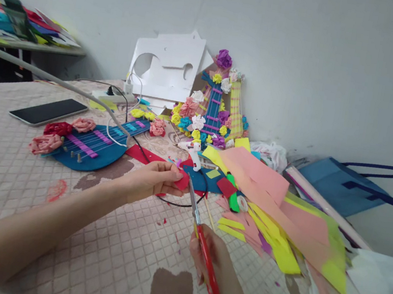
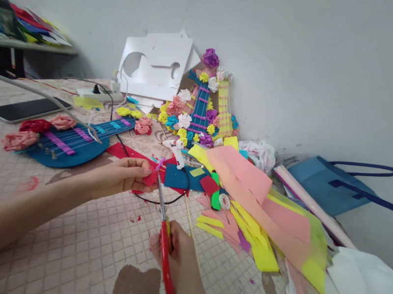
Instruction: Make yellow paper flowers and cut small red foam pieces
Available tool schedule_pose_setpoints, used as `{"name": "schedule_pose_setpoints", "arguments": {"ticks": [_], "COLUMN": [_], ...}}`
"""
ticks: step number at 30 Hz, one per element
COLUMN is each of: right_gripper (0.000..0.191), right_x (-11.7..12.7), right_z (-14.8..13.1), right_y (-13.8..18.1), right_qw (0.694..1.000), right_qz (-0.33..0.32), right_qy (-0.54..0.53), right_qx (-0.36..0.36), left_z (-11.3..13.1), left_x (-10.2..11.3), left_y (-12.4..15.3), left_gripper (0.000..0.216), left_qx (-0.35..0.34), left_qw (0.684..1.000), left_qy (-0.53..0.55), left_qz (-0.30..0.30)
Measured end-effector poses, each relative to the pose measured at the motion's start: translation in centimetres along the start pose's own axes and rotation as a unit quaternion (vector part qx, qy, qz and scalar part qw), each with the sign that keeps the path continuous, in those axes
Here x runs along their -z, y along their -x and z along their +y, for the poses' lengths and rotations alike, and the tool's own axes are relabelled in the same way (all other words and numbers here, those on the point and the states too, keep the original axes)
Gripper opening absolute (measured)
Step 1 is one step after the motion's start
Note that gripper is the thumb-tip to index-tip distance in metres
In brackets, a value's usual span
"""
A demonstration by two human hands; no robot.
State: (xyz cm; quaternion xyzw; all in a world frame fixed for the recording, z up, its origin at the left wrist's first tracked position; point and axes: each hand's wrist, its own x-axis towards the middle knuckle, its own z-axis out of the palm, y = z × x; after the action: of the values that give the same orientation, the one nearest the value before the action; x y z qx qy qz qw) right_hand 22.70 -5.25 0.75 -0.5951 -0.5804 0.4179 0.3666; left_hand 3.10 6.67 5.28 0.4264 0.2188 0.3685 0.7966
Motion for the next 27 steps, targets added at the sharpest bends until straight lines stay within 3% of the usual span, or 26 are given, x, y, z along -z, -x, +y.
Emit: {"name": "schedule_pose_setpoints", "arguments": {"ticks": [7,16,27], "right_gripper": [0.042,0.05,0.045], "right_x": [0.2,0.5,0.4], "right_z": [-0.5,-0.8,-1.3], "right_y": [0.3,0.2,0.5], "right_qw": [0.998,0.998,0.999], "right_qz": [-0.054,-0.069,-0.039], "right_qy": [0.01,0.005,-0.016], "right_qx": [-0.014,-0.004,-0.009], "left_z": [0.2,0.3,0.4], "left_x": [0.3,0.5,0.6], "left_y": [-0.1,0.1,0.1], "left_gripper": [0.022,0.017,0.017], "left_qx": [0.01,0.026,0.026], "left_qw": [1.0,0.999,0.999], "left_qy": [-0.002,-0.024,-0.029], "left_qz": [-0.006,-0.011,-0.016]}}
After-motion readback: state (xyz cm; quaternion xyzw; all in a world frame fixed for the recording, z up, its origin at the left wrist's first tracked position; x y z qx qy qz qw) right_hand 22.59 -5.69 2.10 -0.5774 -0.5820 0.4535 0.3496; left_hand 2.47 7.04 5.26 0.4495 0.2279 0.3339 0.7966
